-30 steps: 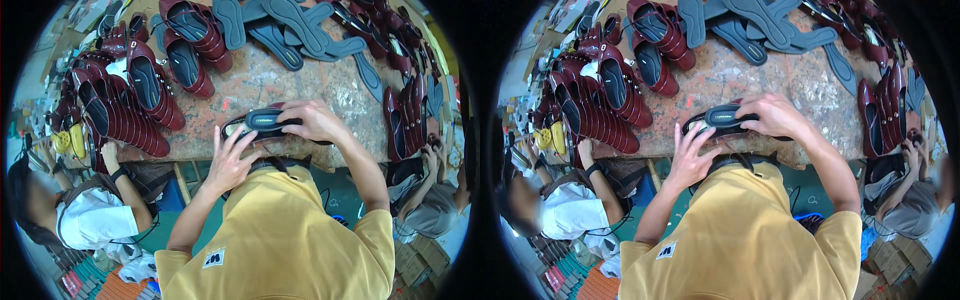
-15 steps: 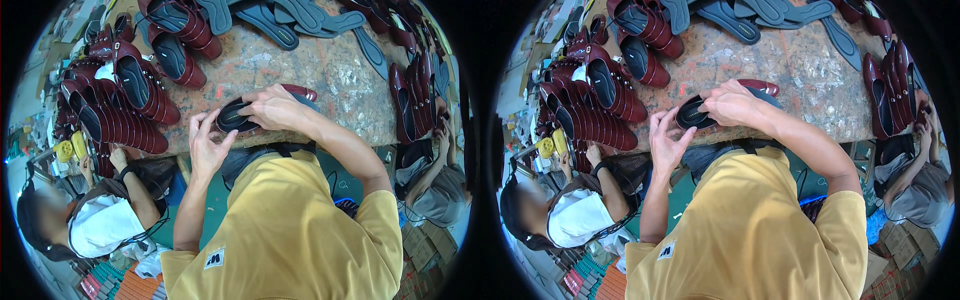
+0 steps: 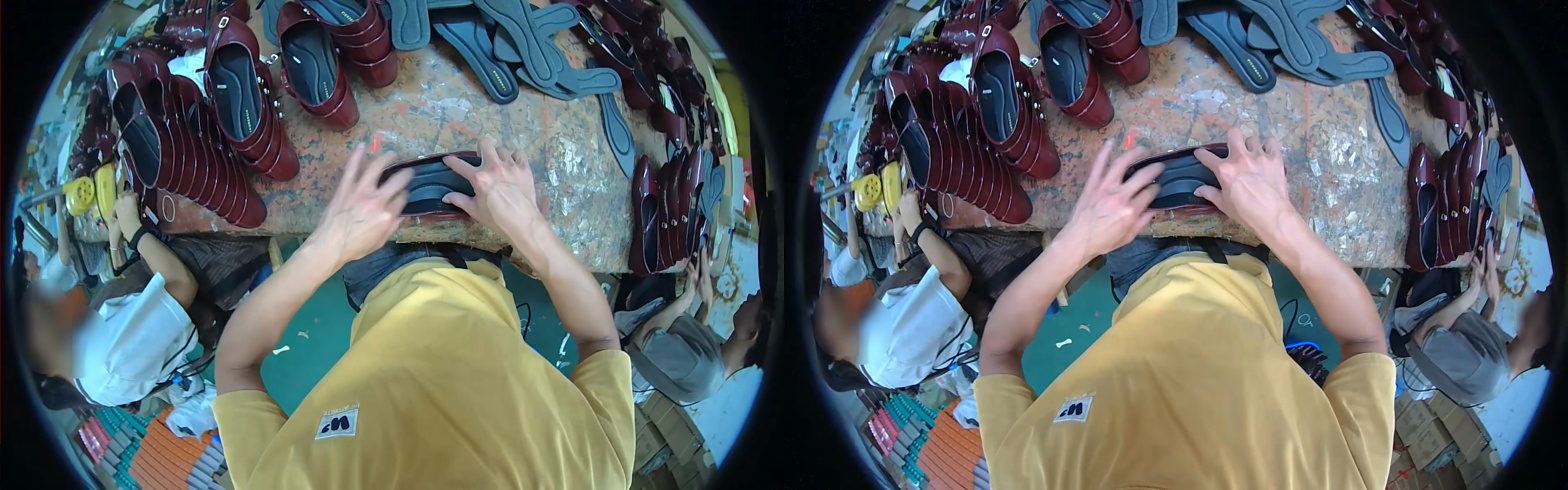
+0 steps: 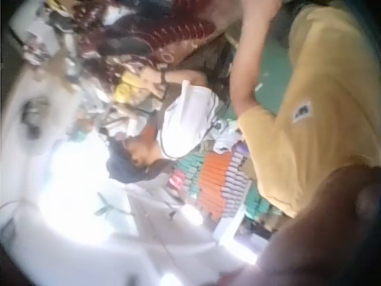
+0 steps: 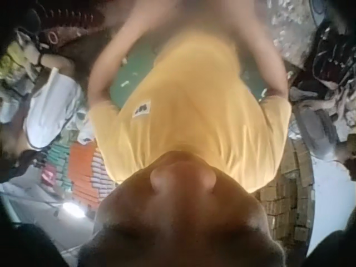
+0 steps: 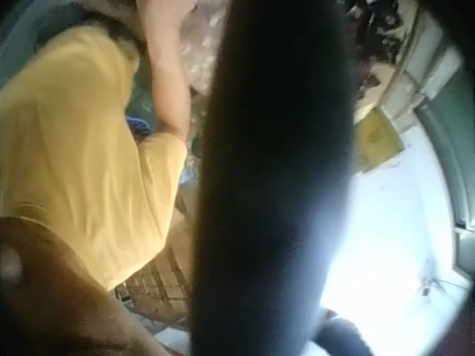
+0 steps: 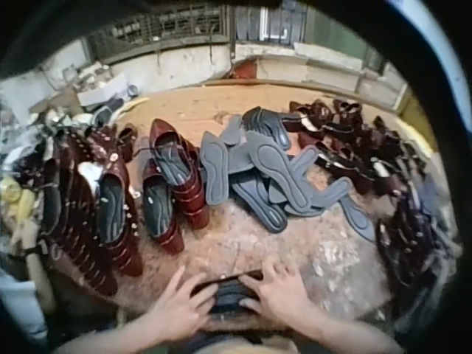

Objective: The person inserts black insoles into maroon high-heeled shoes on a workbench. They repeatedly pick up a shoe, place an insole inside, press it down, and set the shoe aside. The process is performed one shoe at a time in a repetitive sequence.

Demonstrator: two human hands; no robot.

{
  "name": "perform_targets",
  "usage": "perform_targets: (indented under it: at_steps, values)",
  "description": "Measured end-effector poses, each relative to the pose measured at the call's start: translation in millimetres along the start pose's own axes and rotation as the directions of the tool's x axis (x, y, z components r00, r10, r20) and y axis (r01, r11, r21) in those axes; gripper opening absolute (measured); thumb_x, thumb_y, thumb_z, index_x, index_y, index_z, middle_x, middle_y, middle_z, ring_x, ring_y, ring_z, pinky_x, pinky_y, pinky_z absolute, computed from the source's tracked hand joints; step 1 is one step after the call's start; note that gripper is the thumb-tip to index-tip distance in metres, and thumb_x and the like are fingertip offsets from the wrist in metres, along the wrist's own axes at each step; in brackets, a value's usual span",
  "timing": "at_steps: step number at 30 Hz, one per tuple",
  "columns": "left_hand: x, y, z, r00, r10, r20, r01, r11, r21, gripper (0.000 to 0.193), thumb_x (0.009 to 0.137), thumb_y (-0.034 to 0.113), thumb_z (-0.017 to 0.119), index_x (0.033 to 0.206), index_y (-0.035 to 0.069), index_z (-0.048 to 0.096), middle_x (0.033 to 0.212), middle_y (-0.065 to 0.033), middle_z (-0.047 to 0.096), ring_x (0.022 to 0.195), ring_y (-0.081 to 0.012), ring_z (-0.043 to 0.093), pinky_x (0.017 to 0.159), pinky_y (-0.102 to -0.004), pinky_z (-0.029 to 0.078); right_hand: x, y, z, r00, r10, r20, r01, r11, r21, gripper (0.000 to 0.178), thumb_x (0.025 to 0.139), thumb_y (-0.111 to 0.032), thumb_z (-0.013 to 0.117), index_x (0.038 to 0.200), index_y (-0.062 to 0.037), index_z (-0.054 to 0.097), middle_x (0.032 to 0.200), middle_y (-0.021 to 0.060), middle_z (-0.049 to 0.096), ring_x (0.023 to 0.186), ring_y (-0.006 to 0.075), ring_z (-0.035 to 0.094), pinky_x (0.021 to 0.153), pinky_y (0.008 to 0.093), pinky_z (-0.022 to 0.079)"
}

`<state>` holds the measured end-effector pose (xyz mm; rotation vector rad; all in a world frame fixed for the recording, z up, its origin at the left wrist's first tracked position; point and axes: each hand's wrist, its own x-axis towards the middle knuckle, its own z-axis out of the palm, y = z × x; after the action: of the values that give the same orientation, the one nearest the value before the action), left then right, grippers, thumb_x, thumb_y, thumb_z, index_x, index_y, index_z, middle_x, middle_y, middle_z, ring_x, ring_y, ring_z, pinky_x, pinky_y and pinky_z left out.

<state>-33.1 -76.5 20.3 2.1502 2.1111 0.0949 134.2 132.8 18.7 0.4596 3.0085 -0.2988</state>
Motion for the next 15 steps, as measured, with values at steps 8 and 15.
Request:
perform_targets:
  at_steps: [8, 15]
  values:
    - [21, 9, 17, 0.993, 0.046, 0.106, -0.044, 0.999, -0.023, 0.084, 0.086, 0.036, 0.082, 0.163, 0.020, 0.053, 0.173, -0.0015, 0.044, 0.152, -0.0357, 0.043, 0.112, -0.0503, 0.045, -44, 27, 8, 0.845, 0.535, 0.005, -0.344, 0.536, 0.771, 0.056, 0.089, -0.020, 0.088, 0.142, -0.0078, 0.071, 0.105, 0.0097, 0.078, 0.079, 0.0178, 0.072, 0.072, 0.0320, 0.059]
    - [31, 4, 1, 0.969, -0.030, 0.246, 0.087, 0.970, -0.225, 0.059, 0.078, 0.038, 0.083, 0.130, 0.011, 0.078, 0.158, -0.0084, 0.059, 0.147, -0.0392, 0.046, 0.122, -0.0584, 0.038, -29, -66, 35, 0.937, -0.017, -0.349, 0.070, 0.988, 0.140, 0.037, 0.083, -0.009, 0.077, 0.118, 0.0000, 0.073, 0.091, 0.0087, 0.069, 0.073, 0.0237, 0.073, 0.059, 0.0411, 0.059]
